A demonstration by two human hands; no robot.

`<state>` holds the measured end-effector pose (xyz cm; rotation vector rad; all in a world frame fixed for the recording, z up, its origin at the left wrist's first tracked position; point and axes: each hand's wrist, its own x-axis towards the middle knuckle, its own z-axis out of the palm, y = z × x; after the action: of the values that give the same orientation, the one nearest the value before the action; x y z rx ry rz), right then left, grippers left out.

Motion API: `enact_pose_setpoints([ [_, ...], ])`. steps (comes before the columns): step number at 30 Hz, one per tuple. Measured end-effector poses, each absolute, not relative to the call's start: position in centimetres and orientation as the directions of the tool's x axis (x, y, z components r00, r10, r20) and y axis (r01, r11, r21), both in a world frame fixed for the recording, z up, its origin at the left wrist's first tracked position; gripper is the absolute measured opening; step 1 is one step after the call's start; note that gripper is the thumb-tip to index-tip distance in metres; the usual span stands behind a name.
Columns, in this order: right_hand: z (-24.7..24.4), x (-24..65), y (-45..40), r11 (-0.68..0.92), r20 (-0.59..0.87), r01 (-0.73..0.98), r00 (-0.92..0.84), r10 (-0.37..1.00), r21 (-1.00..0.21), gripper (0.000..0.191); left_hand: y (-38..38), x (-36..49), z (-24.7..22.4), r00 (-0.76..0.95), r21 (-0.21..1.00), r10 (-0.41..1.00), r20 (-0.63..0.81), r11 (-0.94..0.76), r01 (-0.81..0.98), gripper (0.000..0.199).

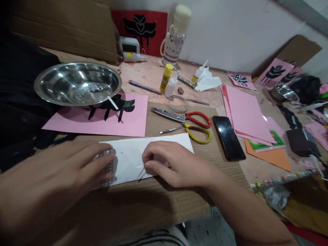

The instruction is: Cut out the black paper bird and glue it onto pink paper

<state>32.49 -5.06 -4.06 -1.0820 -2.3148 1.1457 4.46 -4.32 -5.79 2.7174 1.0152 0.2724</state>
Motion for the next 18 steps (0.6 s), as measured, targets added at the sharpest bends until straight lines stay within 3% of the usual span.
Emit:
enact_pose_setpoints([
  [3,-3.9,32.7,-5.0,0.351,-0.075,0.519,-0.634,0.77,-0.779,0.009,-6.6,4.4,-7.4,0.798,0.007,0.592,0.115,-0.804,0.595,0.039],
  [5,-3.7,32.7,-5.2,0.333,-0.045,0.562,-0.554,0.832,-0.757,0.009,-7.3,4.7,-8.3,0.806,-0.036,0.573,0.148,-0.811,0.583,0.045],
  [7,-3.6,32.3,-5.6,0.355,0.111,0.623,-0.395,0.912,-0.698,0.009,-7.3,5.2,-8.7,0.794,-0.024,0.585,0.164,-0.802,0.596,0.046],
  [9,-3.5,31.8,-6.0,0.458,0.294,0.685,-0.351,0.889,-0.566,0.012,-7.1,5.6,-8.8,0.781,-0.019,0.602,0.167,-0.79,0.613,0.048],
  [11,-3.6,31.3,-6.2,0.626,0.342,0.685,-0.525,0.779,-0.374,0.019,-6.8,5.8,-8.4,0.773,-0.002,0.613,0.163,-0.784,0.621,0.046],
  [13,-3.9,31.0,-6.3,0.76,0.268,0.607,-0.711,0.65,-0.232,0.024,-6.3,5.6,-7.9,0.758,0.049,0.636,0.144,-0.77,0.637,0.041],
  [15,-4.6,30.9,-6.2,0.801,0.28,0.559,-0.751,0.598,-0.212,0.024,-5.8,5.1,-7.5,0.772,0.13,0.63,0.091,-0.776,0.618,0.041],
  [18,-5.9,31.1,-6.2,0.766,0.419,0.537,-0.641,0.643,-0.353,0.017,-5.3,4.6,-7.5,0.822,0.178,0.566,0.066,-0.817,0.548,0.057],
])
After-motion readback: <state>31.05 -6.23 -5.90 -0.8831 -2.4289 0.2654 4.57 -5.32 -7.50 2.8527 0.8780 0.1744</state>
